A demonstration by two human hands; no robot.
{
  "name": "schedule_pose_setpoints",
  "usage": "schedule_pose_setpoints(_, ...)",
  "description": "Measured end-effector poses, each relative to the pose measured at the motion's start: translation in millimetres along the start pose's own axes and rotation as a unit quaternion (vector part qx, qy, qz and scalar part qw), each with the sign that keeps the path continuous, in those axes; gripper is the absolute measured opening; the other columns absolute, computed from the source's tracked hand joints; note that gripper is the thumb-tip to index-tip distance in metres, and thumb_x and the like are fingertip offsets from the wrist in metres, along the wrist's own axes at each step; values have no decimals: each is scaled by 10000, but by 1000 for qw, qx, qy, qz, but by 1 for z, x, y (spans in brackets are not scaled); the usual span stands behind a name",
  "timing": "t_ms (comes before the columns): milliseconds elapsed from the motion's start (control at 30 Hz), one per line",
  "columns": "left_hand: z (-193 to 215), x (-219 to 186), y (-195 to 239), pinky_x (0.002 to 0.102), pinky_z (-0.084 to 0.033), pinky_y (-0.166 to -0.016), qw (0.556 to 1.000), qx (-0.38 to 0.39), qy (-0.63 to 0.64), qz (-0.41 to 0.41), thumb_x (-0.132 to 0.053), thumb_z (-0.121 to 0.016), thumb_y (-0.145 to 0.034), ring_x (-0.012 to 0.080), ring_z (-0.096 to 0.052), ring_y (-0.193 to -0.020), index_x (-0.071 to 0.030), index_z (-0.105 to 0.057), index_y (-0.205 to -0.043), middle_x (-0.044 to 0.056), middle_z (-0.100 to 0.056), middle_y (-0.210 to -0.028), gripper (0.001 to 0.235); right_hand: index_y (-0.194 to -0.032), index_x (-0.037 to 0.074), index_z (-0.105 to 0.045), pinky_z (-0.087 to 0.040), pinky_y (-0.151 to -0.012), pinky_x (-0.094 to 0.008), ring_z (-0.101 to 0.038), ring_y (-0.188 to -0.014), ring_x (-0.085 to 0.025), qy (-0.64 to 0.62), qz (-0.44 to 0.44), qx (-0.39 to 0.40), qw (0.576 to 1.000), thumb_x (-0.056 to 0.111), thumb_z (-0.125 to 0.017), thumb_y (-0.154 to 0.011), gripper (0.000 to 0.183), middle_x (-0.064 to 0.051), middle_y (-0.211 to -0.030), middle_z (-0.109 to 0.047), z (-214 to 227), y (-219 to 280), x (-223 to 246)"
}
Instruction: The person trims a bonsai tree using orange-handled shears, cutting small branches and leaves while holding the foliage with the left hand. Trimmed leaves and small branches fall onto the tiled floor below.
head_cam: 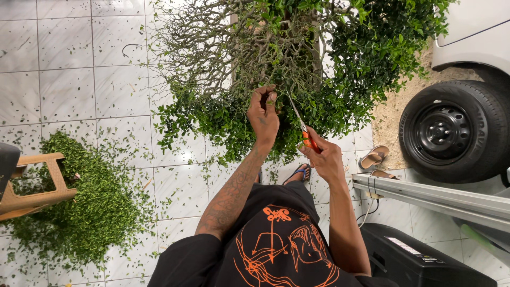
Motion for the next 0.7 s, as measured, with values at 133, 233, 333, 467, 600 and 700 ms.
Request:
schedule_pose_setpoints(133,4,12,-4,328,-536,-629,1000,0,-12,-17,-83,-435,-1113,150,-552,-761,-9,-570,-1224,145,-642,-1036,190,-1415,41,-629,-503,-555,-307,-580,-435,-169,26,45,-27,998,313,-830,-877,635,-188,-663,-661,9,6,13)
schedule_pose_setpoints(233,6,15,-2,423,-458,-686,999,-22,8,-44,-32,-436,-1102,218,-595,-901,26,-567,-1203,217,-627,-1136,176,-1398,86,-674,-567,-627,-488,-715,-818,-492,171,121,-71,975,329,-867,-845,635,-316,-971,-729,18,20,55)
schedule_pose_setpoints(333,3,12,-2,433,-445,-719,998,-2,7,-54,-19,-411,-1103,226,-567,-918,30,-546,-1197,232,-598,-1157,172,-1427,138,-665,-587,-701,-521,-739,-807,-417,292,112,-72,947,387,-815,-883,617,-265,-976,-743,20,28,67)
schedule_pose_setpoints(467,3,12,-1,481,-480,-774,998,4,-12,-66,13,-381,-1100,259,-596,-994,53,-522,-1212,231,-582,-1175,185,-1476,249,-619,-564,-780,-477,-744,-838,-356,377,40,-42,924,422,-746,-924,593,-184,-1012,-749,19,22,57)
schedule_pose_setpoints(600,1,7,0,456,-487,-789,998,17,-29,-57,16,-371,-1104,231,-593,-1024,44,-534,-1240,206,-589,-1125,214,-1500,292,-588,-564,-791,-527,-737,-870,-381,422,39,-44,905,423,-745,-910,625,-158,-1018,-735,19,17,51)
schedule_pose_setpoints(700,3,6,0,478,-490,-803,998,6,-22,-62,22,-377,-1102,250,-597,-1035,68,-516,-1228,232,-586,-1175,192,-1513,294,-582,-566,-810,-525,-738,-858,-348,432,34,-45,900,407,-736,-929,614,-145,-998,-734,20,14,52)
Point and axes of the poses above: each hand's wrist, its own y-axis away from the middle knuckle, its own z-axis out of the back of the hand, x = y × z, the point moved 10 cm from there along -y, towards the middle knuckle
